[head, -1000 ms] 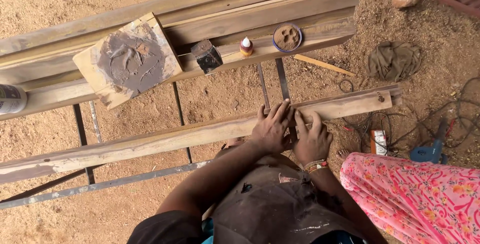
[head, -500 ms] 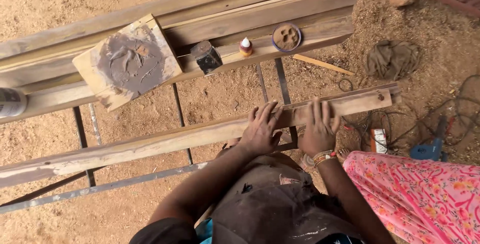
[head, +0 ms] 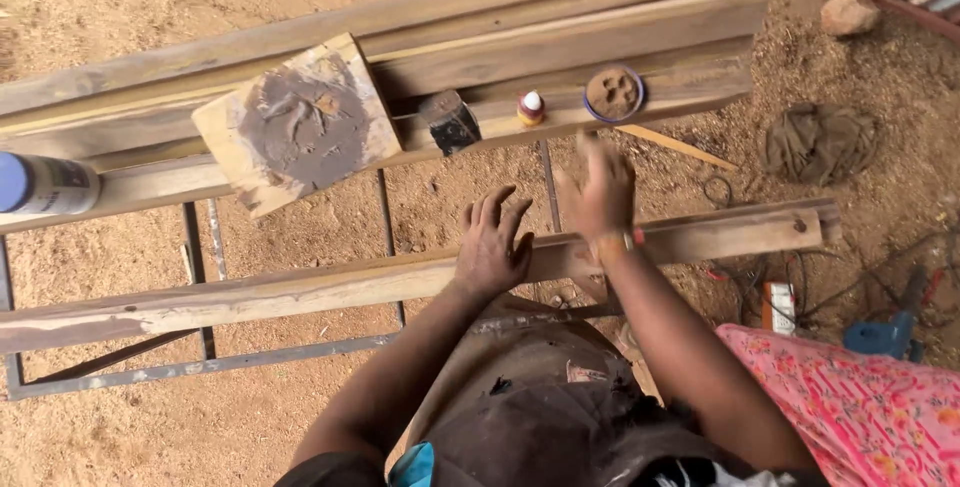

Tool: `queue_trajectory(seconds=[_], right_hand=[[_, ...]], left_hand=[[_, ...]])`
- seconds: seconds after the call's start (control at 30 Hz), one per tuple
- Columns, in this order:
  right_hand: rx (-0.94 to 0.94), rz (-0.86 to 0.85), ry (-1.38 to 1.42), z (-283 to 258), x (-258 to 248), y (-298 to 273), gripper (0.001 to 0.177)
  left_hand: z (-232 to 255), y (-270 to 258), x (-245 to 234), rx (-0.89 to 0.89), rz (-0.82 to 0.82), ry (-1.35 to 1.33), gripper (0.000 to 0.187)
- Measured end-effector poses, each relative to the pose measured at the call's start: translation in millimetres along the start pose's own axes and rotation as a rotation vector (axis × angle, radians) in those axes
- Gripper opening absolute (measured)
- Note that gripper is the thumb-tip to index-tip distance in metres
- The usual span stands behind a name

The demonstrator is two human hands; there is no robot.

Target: Filling gaps in a wooden beam with putty and glue, followed by grinding and smoothing the surface with an angle grinder.

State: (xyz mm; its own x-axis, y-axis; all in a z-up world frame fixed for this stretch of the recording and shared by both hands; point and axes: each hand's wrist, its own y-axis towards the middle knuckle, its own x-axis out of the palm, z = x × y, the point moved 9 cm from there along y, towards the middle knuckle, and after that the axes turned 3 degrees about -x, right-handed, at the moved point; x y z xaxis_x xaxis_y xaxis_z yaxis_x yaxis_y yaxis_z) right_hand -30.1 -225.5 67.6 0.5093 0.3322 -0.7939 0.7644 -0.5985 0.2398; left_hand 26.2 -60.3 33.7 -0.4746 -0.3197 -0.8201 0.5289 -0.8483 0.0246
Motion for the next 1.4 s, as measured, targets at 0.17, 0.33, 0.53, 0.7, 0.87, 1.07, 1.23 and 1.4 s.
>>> queue_trajectory(seconds=[0.17, 0.33, 0.53, 0.7, 0.87, 1.07, 1.23, 1.4], right_hand=[[-0.087, 0.048, 0.115, 0.3, 51.3, 87.5, 0.062], [0.216, -0.180, 0.393, 42.5, 46.6, 46.1, 0.029], [0.146, -0.161, 0.211, 45.0, -85.9, -74.5, 0.037], [0.330, -0.234, -0.155, 76.8, -103.9, -135.6, 0.042], [0.248, -0.220, -0.245, 61.8, -104.2, -136.7, 0.043], [0.147, -0.197, -0.274, 43.4, -107.6, -131.4, 0.042], [0.111, -0.202, -0.303, 42.3, -105.3, -128.4, 0.040], [0.072, -0.214, -0.344, 40.6, -102.8, -127.6, 0.042]], left_hand=[[0.4, -5.8, -14.1, 0.030, -0.014, 0.041, 0.054], [-21.8, -29.9, -3.9, -0.004, -0.032, -0.003, 0.051], [-36.7, -32.0, 22.9, -0.053, -0.115, 0.030, 0.049], [-32.6, -29.0, 21.0, -0.076, -0.210, 0.090, 0.054], [-33.4, -29.6, 21.0, -0.073, -0.198, 0.100, 0.053], [-35.2, -32.4, 21.9, -0.072, -0.147, 0.071, 0.045], [-30.9, -30.6, 16.3, -0.058, -0.150, 0.086, 0.051], [-36.2, -33.1, 21.3, -0.040, -0.097, 0.053, 0.045]])
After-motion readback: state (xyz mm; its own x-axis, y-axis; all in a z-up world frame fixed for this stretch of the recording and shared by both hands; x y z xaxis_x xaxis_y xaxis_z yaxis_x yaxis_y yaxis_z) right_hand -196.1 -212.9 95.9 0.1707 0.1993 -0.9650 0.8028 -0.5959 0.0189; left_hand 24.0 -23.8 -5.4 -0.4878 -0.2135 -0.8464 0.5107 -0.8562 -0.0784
